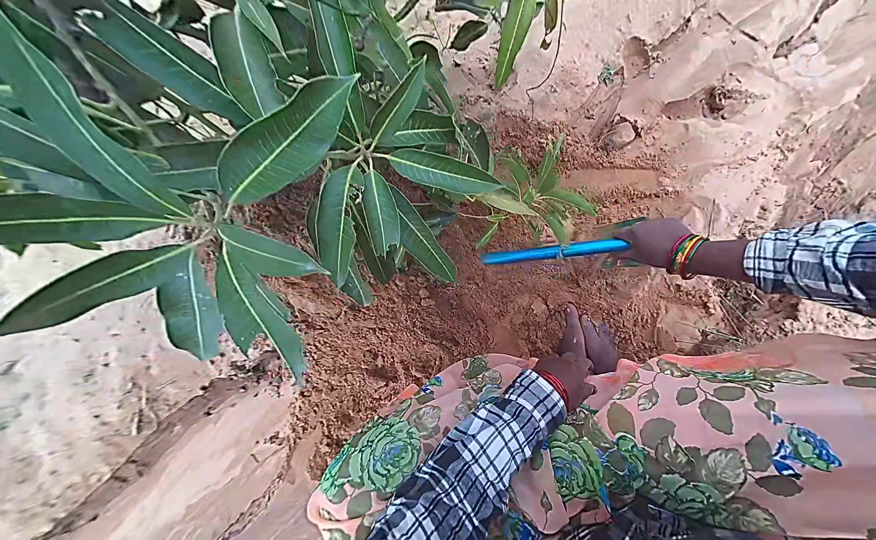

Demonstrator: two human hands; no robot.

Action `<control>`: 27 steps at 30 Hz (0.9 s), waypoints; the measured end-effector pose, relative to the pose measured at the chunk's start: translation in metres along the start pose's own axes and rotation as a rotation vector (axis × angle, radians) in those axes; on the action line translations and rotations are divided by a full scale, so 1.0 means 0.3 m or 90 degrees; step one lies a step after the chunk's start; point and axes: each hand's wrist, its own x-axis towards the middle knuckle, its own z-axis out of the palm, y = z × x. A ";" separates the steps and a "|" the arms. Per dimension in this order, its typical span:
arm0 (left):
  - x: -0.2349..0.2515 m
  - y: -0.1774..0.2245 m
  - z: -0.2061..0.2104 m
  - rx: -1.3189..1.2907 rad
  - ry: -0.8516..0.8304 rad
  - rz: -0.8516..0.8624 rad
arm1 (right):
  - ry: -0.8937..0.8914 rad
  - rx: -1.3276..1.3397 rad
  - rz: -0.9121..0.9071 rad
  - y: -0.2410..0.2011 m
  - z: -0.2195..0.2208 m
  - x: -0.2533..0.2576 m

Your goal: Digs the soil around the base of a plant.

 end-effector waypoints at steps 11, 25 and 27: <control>-0.018 -0.123 -0.078 -0.067 0.109 -0.045 | -0.009 0.122 -0.012 0.122 -0.019 -0.047; 0.014 -0.039 -0.027 -0.039 0.011 -0.014 | -0.064 0.230 0.034 0.088 0.108 -0.029; 0.021 -0.042 -0.023 -0.030 0.014 -0.017 | -0.041 0.256 -0.004 0.052 0.089 -0.038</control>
